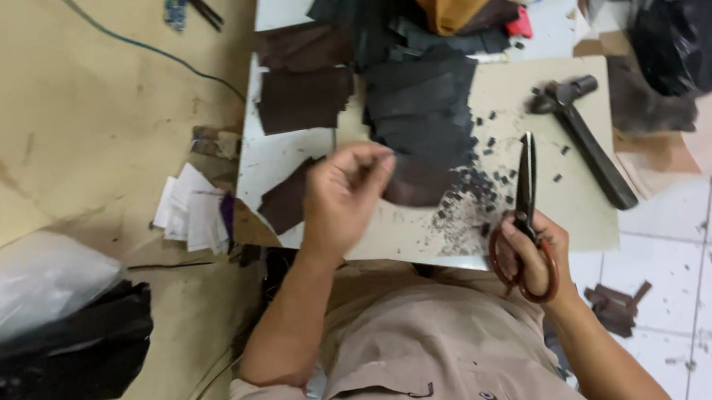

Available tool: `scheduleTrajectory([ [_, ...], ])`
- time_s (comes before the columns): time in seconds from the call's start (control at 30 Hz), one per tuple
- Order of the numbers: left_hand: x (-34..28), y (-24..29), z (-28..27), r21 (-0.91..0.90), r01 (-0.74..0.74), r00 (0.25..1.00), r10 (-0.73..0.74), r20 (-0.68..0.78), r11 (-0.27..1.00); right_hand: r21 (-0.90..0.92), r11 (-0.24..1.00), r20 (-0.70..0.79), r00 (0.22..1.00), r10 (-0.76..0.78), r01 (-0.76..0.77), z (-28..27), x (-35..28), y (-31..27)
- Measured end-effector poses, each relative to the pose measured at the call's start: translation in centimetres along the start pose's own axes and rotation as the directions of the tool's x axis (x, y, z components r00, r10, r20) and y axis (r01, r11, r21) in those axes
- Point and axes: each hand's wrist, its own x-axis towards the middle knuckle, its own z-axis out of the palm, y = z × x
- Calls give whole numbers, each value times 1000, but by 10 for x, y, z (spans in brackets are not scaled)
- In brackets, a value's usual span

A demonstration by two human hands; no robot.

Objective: Trimming small pieces of black leather using scissors on a workbench

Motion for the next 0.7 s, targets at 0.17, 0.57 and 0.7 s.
scheduleTrajectory([
  [0.17,47,-15,-55,170,-106,959,146,-242,980,5,1000,-5,1000,7,-7,5,3,7],
  [0.57,190,-124,-66,743,-139,925,353,-138,655,39,999,28,1000,8,-9,9,6,0],
  [0.7,213,-155,-67,744,-197,957,289,5,639,117,993,22,999,27,-29,7,7,2],
])
